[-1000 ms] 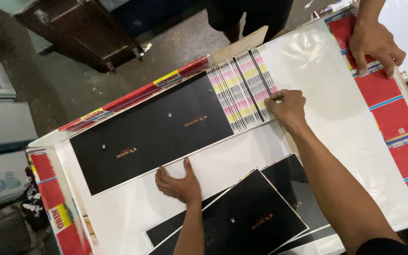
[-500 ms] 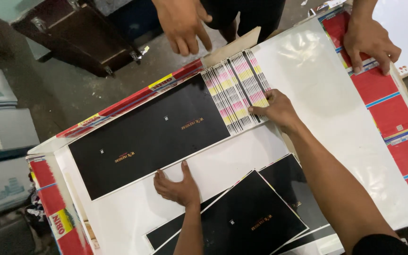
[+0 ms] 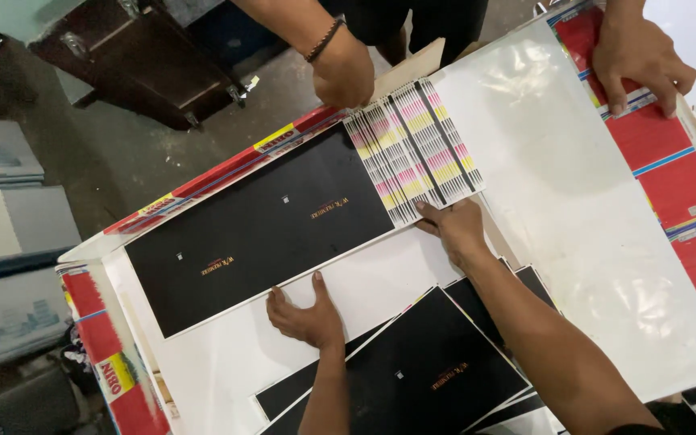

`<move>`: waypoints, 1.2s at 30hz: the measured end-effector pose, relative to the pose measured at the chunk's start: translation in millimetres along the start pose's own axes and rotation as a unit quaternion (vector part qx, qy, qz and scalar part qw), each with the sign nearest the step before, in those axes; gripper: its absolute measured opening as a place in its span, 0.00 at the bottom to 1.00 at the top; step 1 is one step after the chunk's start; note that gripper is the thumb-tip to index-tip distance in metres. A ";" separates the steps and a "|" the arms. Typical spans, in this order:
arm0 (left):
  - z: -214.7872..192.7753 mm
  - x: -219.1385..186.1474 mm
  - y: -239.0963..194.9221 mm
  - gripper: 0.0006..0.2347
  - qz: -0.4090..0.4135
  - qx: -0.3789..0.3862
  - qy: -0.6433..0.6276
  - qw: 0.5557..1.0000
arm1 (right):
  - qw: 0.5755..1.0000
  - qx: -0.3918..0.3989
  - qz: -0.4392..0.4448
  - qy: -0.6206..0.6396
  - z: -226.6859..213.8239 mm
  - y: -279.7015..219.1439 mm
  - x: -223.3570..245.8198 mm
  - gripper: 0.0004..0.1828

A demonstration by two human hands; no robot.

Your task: Organizing and stacking black and white printed sheets into a container.

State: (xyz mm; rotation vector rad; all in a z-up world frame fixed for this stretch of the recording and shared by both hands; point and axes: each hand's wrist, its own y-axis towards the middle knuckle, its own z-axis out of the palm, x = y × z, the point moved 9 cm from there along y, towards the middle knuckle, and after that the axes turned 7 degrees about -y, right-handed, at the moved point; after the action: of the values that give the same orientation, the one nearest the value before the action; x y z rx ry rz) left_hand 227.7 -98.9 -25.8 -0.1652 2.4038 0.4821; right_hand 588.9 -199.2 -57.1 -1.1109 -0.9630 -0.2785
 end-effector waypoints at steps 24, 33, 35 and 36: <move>-7.4 -3.1 -2.1 0.30 0.065 -0.036 -0.015 0.997 | 0.973 -0.208 -0.103 -0.005 -20.2 -50.9 4.3 0.42; -4.8 8.4 -2.1 0.30 0.028 -0.014 -0.018 0.999 | 0.988 -0.105 -0.045 0.103 10.8 -76.0 40.5 0.41; -9.9 5.4 -4.7 0.31 0.023 -0.031 -0.032 0.999 | 0.986 -0.094 -0.049 0.131 2.2 -73.1 24.8 0.42; -15.0 5.0 -5.1 0.31 0.019 -0.048 -0.045 0.998 | 0.982 -0.081 -0.051 0.160 0.1 -71.5 16.3 0.43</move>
State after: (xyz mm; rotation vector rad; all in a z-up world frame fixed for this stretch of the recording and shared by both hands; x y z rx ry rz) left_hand 216.2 -109.3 -20.0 -0.1373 2.3014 0.6108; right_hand 553.5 -227.7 0.4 -1.1250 -0.7185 -0.6095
